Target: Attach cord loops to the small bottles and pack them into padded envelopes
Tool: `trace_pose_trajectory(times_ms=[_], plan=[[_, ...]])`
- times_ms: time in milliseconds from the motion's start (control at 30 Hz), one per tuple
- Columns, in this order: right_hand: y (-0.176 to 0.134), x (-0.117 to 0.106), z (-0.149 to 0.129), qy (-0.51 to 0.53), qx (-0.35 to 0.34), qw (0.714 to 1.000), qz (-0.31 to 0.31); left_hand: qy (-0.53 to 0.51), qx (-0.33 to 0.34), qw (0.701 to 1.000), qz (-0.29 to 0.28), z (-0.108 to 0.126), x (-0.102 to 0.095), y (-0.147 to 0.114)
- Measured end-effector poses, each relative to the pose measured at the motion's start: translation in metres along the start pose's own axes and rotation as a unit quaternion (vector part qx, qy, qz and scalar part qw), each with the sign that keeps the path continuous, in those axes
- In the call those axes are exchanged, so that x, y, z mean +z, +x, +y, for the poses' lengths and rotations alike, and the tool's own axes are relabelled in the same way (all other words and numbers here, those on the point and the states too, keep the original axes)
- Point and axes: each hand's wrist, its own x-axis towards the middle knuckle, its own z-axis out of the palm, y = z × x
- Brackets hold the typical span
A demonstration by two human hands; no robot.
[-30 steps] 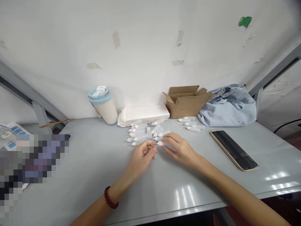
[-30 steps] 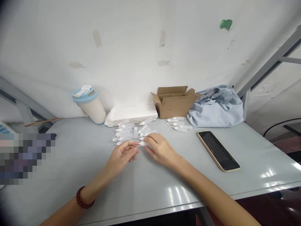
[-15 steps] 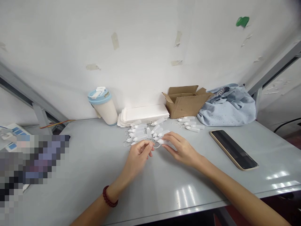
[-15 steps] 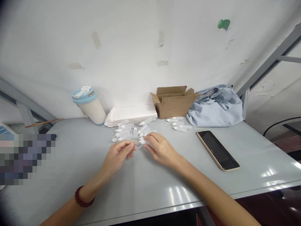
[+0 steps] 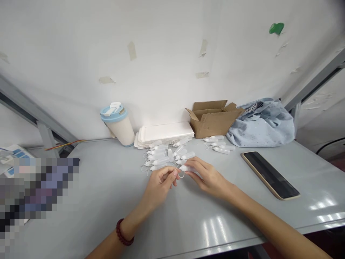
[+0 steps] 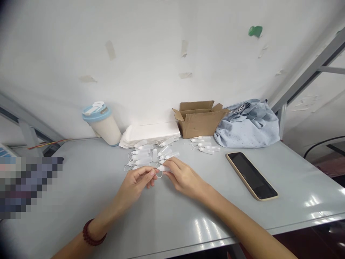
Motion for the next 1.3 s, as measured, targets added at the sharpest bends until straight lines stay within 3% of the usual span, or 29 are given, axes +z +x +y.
trace_pose_trajectory(times_ms=[500,800,1300], plan=[[0.0011,-0.0027,-0.002,-0.001,-0.013,1.0,-0.004,0.016,0.013,1.0,-0.014,-0.0025,-0.0005,-0.0006],[0.0,-0.0021,-0.0022,-0.02,-0.036,0.999,-0.014,0.151,0.087,0.985,-0.014,-0.0043,0.0006,-0.0029],[-0.0007,0.0036,-0.0032,-0.039,-0.027,0.999,0.024,0.154,0.098,0.983,0.011,-0.0027,0.0042,-0.0034]])
